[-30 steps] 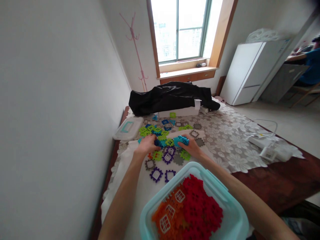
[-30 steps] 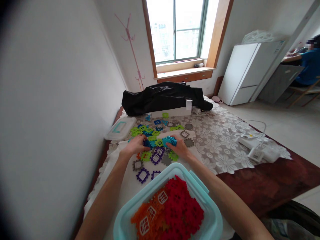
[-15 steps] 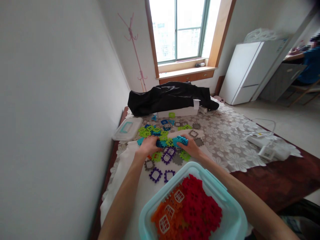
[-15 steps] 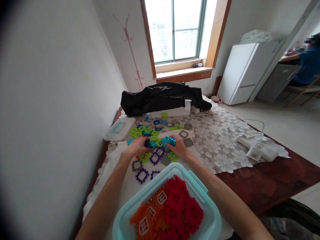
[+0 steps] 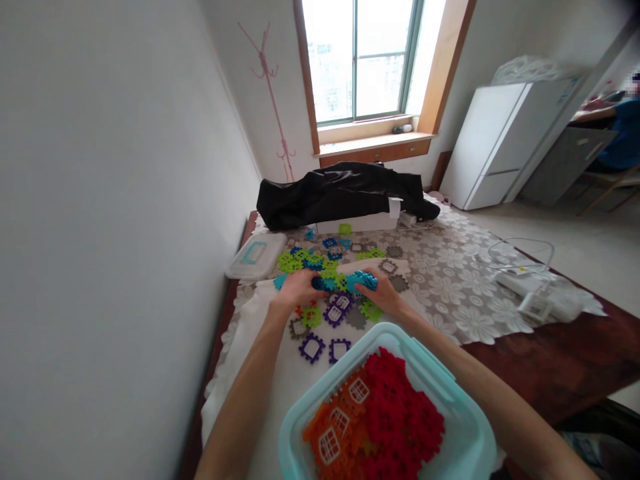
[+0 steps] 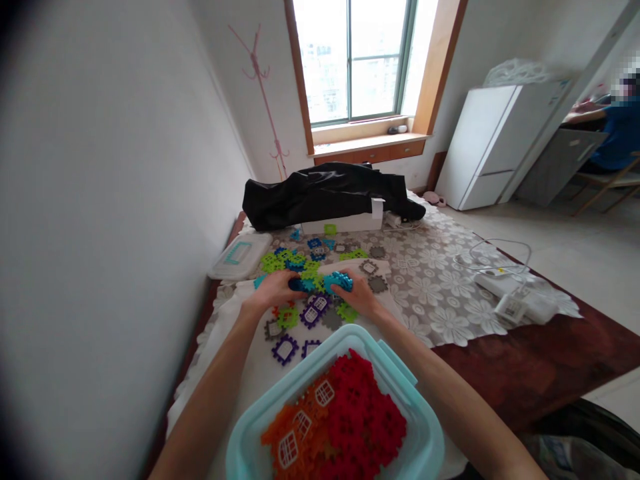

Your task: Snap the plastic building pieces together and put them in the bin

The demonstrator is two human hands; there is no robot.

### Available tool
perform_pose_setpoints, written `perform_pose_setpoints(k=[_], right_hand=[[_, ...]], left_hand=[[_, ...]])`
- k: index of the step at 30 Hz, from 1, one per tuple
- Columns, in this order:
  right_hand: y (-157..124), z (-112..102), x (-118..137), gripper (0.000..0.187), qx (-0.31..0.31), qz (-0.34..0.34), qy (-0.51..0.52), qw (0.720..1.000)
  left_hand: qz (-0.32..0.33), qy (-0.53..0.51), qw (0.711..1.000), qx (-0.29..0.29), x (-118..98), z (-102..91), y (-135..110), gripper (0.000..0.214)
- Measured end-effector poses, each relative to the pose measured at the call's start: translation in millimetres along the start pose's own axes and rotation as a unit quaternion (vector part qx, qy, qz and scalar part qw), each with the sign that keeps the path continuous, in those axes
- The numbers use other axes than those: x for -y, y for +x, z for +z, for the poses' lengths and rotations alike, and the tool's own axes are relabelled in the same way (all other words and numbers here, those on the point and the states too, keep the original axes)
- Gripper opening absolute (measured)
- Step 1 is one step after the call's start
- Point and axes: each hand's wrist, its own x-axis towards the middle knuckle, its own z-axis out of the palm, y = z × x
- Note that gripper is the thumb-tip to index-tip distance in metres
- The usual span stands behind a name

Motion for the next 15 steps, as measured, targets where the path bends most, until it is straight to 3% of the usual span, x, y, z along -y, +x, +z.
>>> perform_pose_setpoints(k=[12, 15], right_hand=[[0, 0, 2, 0.040, -0.007, 0.011, 0.004, 1.000], [0, 0, 3, 0.040, -0.007, 0.013, 0.008, 1.000]], left_hand=[[-0.021, -0.008, 0.999, -0.042, 3, -33.5, -8, 0.054], [-0.007, -0.056, 0.997, -0.053, 1, -39.1, -10, 0.058]])
